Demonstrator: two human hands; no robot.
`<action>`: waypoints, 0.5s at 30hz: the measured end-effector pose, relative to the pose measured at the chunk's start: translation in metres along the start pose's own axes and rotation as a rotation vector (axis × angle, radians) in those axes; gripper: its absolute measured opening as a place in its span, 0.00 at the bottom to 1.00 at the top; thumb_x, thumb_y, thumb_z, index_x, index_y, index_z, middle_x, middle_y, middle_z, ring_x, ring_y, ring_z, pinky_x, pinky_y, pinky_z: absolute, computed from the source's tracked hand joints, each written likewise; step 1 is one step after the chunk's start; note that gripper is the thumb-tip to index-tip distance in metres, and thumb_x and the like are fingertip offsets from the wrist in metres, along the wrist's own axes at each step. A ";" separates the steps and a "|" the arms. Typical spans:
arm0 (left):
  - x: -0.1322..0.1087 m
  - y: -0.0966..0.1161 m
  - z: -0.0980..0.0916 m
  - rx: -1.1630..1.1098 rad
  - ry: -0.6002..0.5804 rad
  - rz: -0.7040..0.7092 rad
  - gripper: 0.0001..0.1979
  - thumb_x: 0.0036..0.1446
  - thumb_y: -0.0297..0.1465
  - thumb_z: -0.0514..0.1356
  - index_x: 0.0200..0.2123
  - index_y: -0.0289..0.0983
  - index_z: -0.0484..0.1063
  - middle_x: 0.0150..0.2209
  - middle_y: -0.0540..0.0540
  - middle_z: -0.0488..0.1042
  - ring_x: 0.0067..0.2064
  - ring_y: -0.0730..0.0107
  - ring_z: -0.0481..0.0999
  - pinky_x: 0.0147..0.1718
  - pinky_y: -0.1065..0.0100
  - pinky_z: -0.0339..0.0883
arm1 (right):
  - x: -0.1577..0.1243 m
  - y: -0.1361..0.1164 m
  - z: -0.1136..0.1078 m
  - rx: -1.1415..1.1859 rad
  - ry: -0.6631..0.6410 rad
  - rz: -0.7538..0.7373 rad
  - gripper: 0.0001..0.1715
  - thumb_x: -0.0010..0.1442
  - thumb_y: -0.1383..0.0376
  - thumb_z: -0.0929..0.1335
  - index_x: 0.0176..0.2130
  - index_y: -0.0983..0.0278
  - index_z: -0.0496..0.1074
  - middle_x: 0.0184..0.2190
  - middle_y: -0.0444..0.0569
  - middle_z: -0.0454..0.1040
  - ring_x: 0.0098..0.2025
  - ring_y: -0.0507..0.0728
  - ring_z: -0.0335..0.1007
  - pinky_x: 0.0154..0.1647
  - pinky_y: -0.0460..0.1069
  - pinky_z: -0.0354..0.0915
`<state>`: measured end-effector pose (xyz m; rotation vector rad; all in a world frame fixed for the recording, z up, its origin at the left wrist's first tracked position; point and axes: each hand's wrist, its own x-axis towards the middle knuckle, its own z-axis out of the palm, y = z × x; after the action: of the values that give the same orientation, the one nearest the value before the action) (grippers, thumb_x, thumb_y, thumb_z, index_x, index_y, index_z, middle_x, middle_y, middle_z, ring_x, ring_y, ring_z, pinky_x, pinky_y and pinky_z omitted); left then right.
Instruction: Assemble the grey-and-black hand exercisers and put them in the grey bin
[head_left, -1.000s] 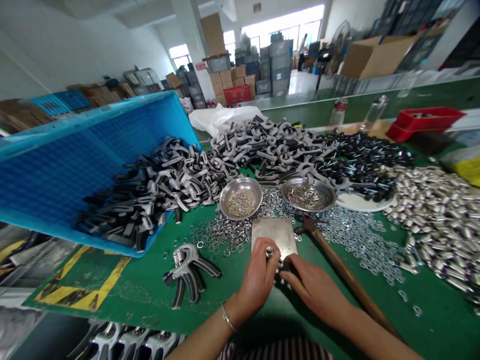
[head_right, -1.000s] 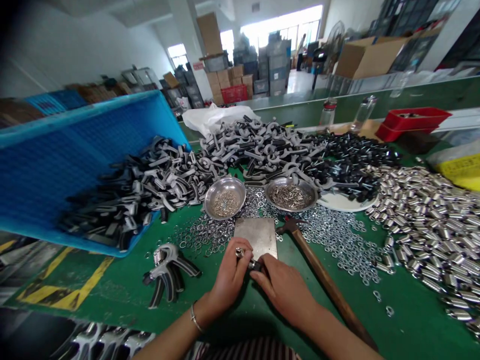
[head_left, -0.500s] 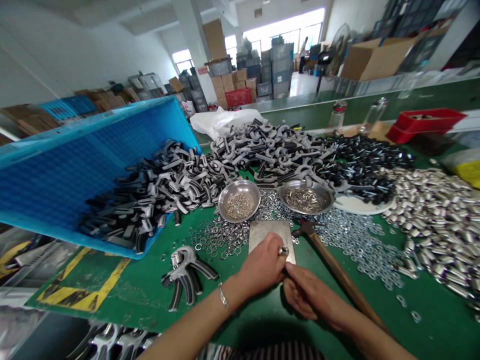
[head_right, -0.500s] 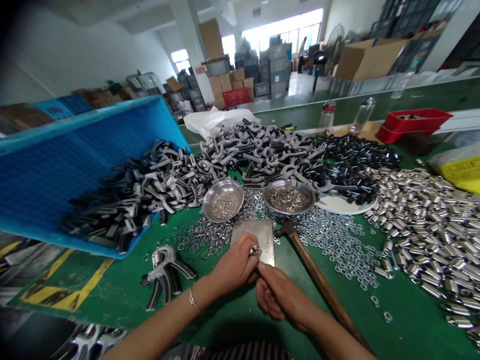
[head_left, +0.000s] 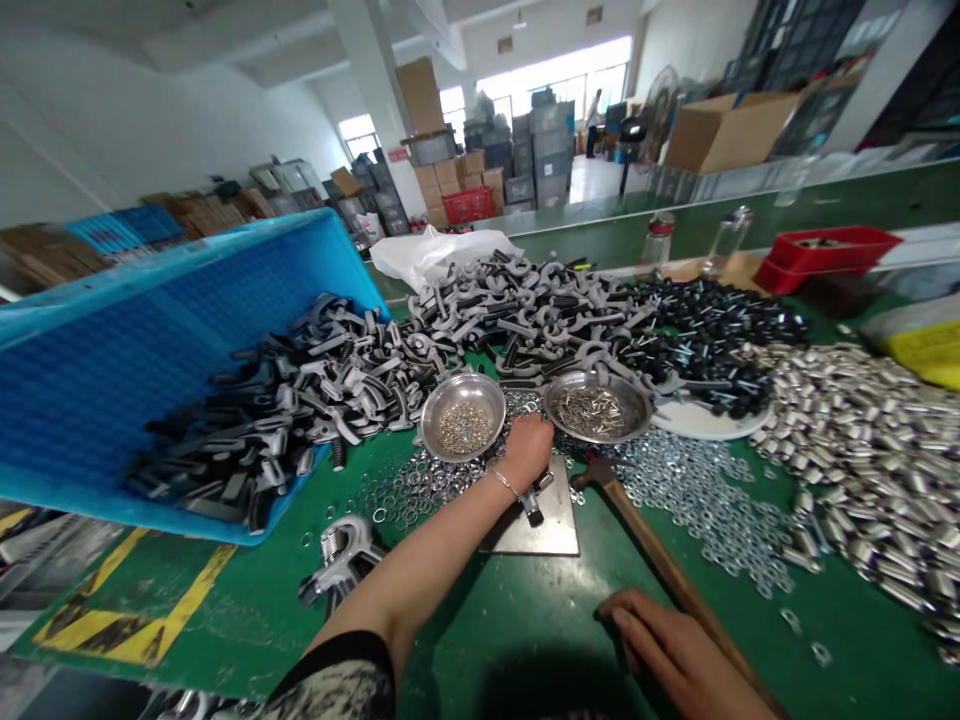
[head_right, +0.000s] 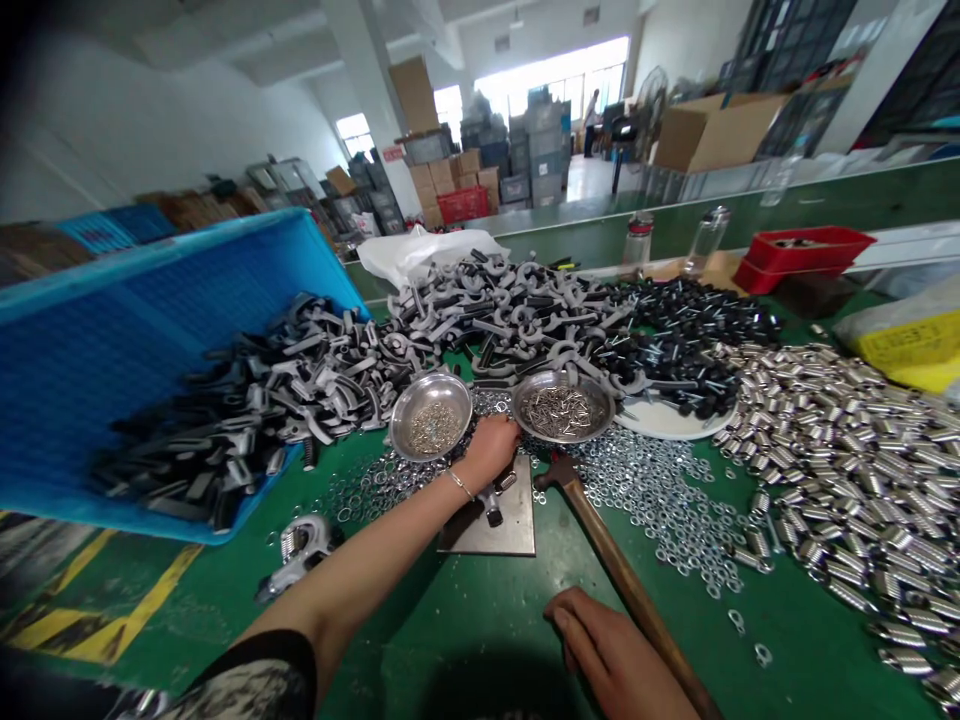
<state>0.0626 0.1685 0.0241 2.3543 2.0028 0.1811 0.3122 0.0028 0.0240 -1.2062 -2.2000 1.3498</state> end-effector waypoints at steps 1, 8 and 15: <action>0.004 0.002 0.003 0.009 -0.006 -0.001 0.11 0.62 0.21 0.53 0.38 0.31 0.76 0.39 0.36 0.76 0.44 0.57 0.76 0.46 0.59 0.66 | -0.003 0.004 0.000 -0.027 0.025 -0.004 0.18 0.71 0.55 0.59 0.43 0.57 0.74 0.37 0.45 0.80 0.40 0.55 0.77 0.44 0.46 0.69; -0.003 0.007 -0.003 -0.032 0.035 -0.010 0.10 0.62 0.20 0.52 0.40 0.29 0.73 0.43 0.35 0.77 0.48 0.56 0.76 0.51 0.57 0.65 | -0.002 0.037 -0.016 -0.404 0.376 -0.091 0.20 0.69 0.52 0.60 0.48 0.59 0.73 0.47 0.54 0.76 0.49 0.62 0.73 0.55 0.58 0.67; -0.086 -0.031 -0.032 -0.558 0.151 -0.178 0.07 0.65 0.30 0.55 0.44 0.36 0.69 0.38 0.47 0.77 0.37 0.69 0.78 0.37 0.69 0.71 | 0.010 0.050 -0.025 -0.550 0.411 -0.067 0.23 0.67 0.55 0.61 0.56 0.64 0.67 0.51 0.60 0.71 0.53 0.67 0.68 0.57 0.63 0.64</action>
<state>0.0151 0.0877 0.0468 1.8532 1.8839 0.8105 0.3463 0.0359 -0.0068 -1.4109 -2.3271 0.4096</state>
